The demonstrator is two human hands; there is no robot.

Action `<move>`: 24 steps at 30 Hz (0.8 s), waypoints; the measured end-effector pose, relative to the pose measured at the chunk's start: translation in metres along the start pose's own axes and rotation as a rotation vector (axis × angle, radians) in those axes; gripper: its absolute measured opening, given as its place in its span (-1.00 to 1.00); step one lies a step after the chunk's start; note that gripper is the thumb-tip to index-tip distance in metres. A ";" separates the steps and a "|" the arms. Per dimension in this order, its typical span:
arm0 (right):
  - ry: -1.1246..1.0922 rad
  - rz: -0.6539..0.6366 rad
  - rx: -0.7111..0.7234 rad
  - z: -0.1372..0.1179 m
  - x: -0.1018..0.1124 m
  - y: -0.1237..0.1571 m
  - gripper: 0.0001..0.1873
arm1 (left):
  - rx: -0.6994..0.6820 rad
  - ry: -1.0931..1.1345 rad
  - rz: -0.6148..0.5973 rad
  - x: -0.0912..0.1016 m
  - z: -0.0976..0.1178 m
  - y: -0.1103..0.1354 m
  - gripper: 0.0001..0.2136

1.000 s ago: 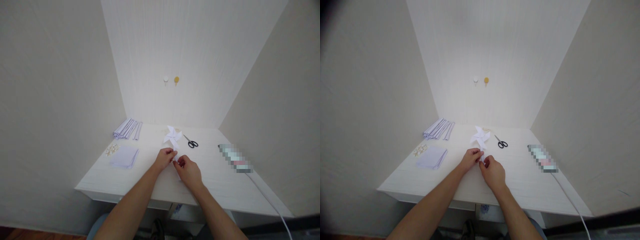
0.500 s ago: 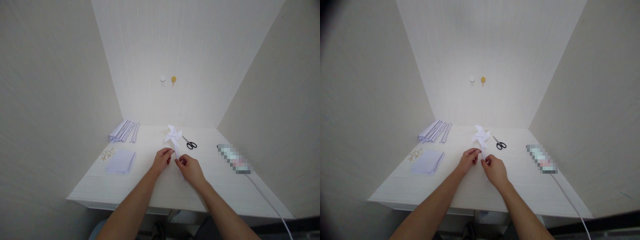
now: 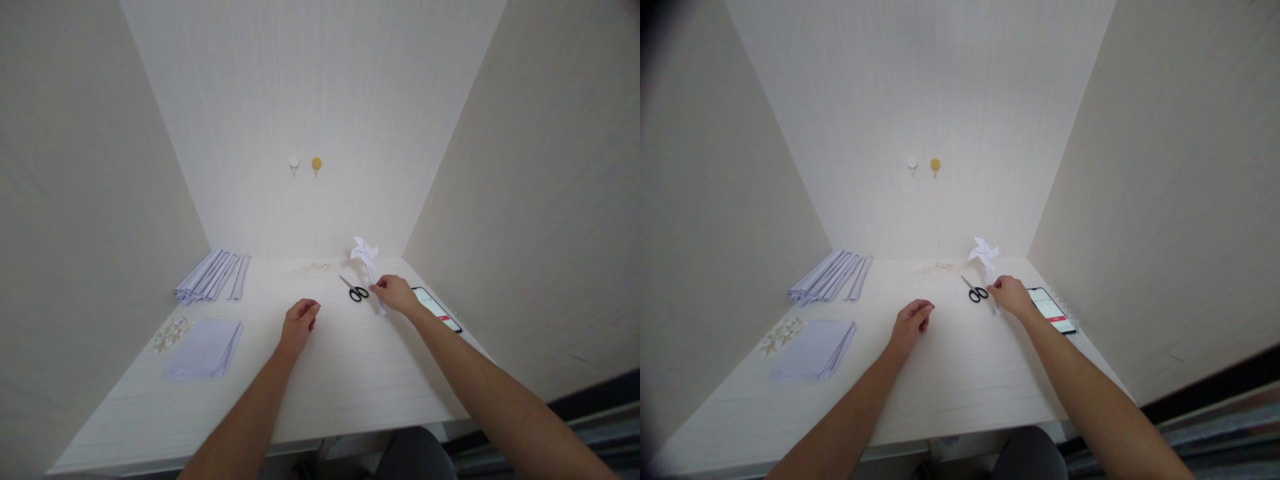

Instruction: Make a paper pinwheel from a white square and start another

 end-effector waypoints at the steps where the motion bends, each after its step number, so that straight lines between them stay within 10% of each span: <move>1: 0.007 -0.012 -0.026 0.007 0.002 -0.011 -0.75 | 0.003 0.005 0.000 0.000 -0.001 -0.002 -0.66; 11: -0.039 -0.094 -0.258 0.068 0.009 -0.088 -0.64 | 0.041 0.047 -0.022 0.001 -0.007 -0.017 -0.68; 24: -0.217 -0.145 -0.392 0.110 0.005 -0.098 -0.61 | 0.051 0.049 -0.031 0.000 -0.006 -0.018 -0.71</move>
Point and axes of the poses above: each hand's wrist, its own y-axis away from the middle knuckle, its own x-axis out of the back of the hand, z = x × y, the point moved 1 cm from there along -y, towards the middle knuckle, and after that the axes turned 1 degree about y, right-handed, at the moved point
